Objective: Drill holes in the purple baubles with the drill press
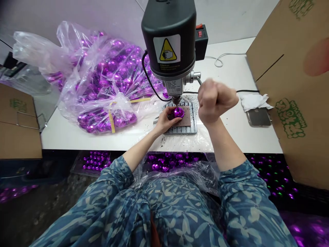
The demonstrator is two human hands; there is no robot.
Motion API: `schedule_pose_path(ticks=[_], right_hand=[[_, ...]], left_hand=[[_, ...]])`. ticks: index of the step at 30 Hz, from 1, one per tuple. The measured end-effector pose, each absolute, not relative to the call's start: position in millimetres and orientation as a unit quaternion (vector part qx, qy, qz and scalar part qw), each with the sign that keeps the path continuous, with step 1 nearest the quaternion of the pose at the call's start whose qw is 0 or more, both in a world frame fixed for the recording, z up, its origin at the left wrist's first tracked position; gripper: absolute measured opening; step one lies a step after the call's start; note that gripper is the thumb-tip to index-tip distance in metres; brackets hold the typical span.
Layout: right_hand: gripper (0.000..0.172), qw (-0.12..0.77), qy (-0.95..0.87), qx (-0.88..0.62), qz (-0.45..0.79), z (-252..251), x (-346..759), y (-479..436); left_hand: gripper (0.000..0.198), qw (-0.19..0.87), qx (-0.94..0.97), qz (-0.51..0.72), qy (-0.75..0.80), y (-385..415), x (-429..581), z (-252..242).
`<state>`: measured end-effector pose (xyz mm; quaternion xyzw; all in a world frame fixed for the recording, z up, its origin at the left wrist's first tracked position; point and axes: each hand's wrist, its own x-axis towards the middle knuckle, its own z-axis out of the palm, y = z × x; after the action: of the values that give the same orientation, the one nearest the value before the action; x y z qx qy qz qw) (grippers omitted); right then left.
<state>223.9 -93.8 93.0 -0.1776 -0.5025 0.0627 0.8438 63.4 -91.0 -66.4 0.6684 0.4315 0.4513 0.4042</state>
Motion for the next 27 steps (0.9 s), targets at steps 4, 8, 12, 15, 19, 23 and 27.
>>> schedule_pose_path(ticks=[4,8,12,15,19,23,27], right_hand=[[0.082,0.84,-0.484,-0.208,0.131,151,219,-76],[0.089,0.808,-0.502,-0.244,0.187,176,225,-54],[0.085,0.806,-0.515,-0.239,0.169,174,225,-52],[0.087,0.823,-0.501,-0.211,0.165,174,221,-55],[0.092,0.828,-0.489,-0.225,0.157,176,219,-57],[0.094,0.827,-0.487,-0.216,0.18,176,221,-60],[0.093,0.826,-0.481,-0.218,0.198,175,222,-64]], left_hand=[[0.051,0.344,0.672,0.449,0.477,-109,64,-53],[0.05,0.312,0.757,0.333,0.467,-162,42,-28],[0.052,0.373,0.825,0.202,0.373,-198,11,-15],[0.031,0.393,0.75,0.298,0.441,-168,-3,-25],[0.009,0.282,0.601,0.476,0.577,-65,-5,-49],[0.003,0.311,0.565,0.515,0.565,23,10,-60],[0.03,0.314,0.581,0.512,0.55,54,27,-63]])
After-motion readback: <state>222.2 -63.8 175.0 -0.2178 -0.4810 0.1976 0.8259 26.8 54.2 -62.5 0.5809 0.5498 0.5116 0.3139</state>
